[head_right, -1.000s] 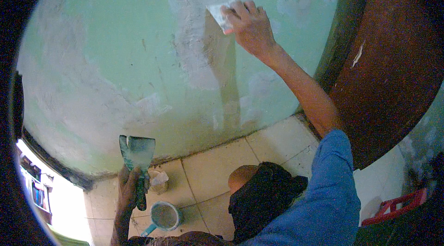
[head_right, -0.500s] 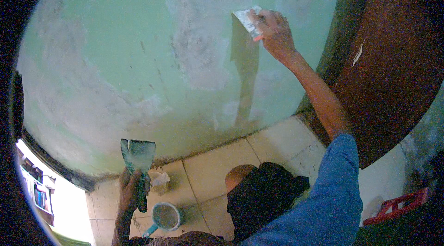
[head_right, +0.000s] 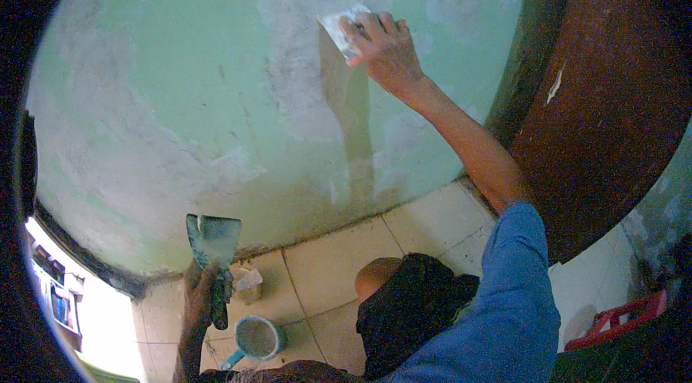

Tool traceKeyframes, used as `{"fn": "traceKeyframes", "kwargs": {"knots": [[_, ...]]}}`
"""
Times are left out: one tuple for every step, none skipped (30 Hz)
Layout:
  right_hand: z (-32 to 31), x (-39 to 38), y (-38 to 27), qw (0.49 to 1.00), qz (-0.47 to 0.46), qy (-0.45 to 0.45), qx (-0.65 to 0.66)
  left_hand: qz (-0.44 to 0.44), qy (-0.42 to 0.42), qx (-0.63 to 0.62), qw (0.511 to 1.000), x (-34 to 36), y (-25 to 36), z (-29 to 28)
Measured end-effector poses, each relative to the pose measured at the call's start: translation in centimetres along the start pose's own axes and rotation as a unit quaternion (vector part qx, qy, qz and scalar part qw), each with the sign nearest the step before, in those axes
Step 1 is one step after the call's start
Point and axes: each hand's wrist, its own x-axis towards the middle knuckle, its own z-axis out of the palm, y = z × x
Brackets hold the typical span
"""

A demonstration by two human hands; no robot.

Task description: The person applies wall putty to a damaged or uneven section of an interior wall. They use a broad putty knife and a smaller hand-held spatula to spread and smooth the compound across the surface, pausing to reload the tools from a container.

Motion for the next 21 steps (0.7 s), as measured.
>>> {"fn": "traceKeyframes", "kwargs": {"knots": [[-0.4, -0.5, 0.5, 1.0, -0.021, 0.001, 0.009, -0.004, 0.003, -0.001, 1.0, 0.1, 0.0, 0.1], [-0.6, -0.4, 1.3, 1.0, 0.0, 0.01, -0.007, -0.007, 0.007, -0.002, 1.0, 0.1, -0.1, 0.1], [-1.1, 0.7, 1.9, 0.999, 0.023, 0.022, -0.022, 0.002, 0.008, 0.001, 1.0, 0.2, -0.1, 0.1], [-1.6, 1.4, 2.6, 0.998, 0.048, 0.029, -0.038, 0.007, 0.005, 0.005, 1.0, 0.2, -0.1, 0.1], [-1.3, 2.8, 3.6, 0.995, 0.069, 0.057, -0.049, 0.013, 0.001, 0.01, 1.0, 0.2, -0.2, 0.1], [-1.1, 3.9, 4.8, 0.994, 0.056, 0.074, -0.054, 0.012, -0.002, 0.008, 1.0, 0.2, -0.3, 0.1], [-0.5, 5.2, 5.8, 0.993, 0.044, 0.095, -0.056, 0.013, 0.0, 0.008, 1.0, 0.2, -0.3, 0.1], [-0.2, 5.7, 6.2, 0.991, 0.031, 0.117, -0.058, 0.014, 0.002, 0.008, 1.0, 0.2, -0.3, 0.1], [0.0, 5.9, 6.0, 0.992, 0.009, 0.112, -0.053, 0.011, 0.002, 0.003, 1.0, 0.2, -0.2, 0.1], [0.1, 6.0, 5.8, 0.993, -0.013, 0.107, -0.048, 0.009, 0.001, -0.001, 1.0, 0.1, 0.1, 0.3], [0.2, 6.0, 5.6, 0.993, -0.035, 0.101, -0.044, 0.006, 0.0, -0.005, 1.0, 0.2, 0.2, 0.4], [0.1, 5.8, 5.3, 0.994, -0.038, 0.09, -0.046, 0.008, 0.002, -0.001, 1.0, 0.2, 0.2, 0.3], [0.0, 5.3, 5.0, 0.995, -0.042, 0.08, -0.049, 0.01, 0.004, 0.003, 1.0, 0.2, 0.1, 0.3], [-0.2, 4.8, 4.6, 0.995, -0.045, 0.068, -0.052, 0.011, 0.005, 0.007, 1.0, 0.3, 0.0, 0.2], [-0.3, 3.7, 4.3, 0.996, -0.052, 0.059, -0.042, 0.011, 0.005, 0.012, 1.0, 0.2, -0.1, 0.0], [-0.4, 2.4, 4.4, 0.996, -0.06, 0.05, -0.034, 0.011, 0.006, 0.014, 1.0, 0.2, -0.3, -0.1], [-0.6, 1.4, 4.5, 0.996, -0.069, 0.041, -0.025, 0.012, 0.007, 0.017, 1.0, 0.2, -0.5, -0.3], [-1.1, 1.0, 5.0, 0.997, -0.059, 0.037, -0.038, 0.009, 0.007, 0.017, 1.0, 0.3, -0.5, -0.2], [-1.6, 0.8, 5.5, 0.997, -0.05, 0.033, -0.05, 0.005, 0.007, 0.018, 1.0, 0.4, -0.5, -0.1], [-1.7, 1.0, 6.6, 0.996, -0.035, 0.039, -0.079, 0.002, 0.007, 0.019, 1.0, 0.5, -0.6, -0.1], [-1.9, 1.1, 7.9, 0.993, -0.019, 0.044, -0.11, 0.006, 0.003, 0.019, 1.0, 0.7, -0.6, 0.1]]}}
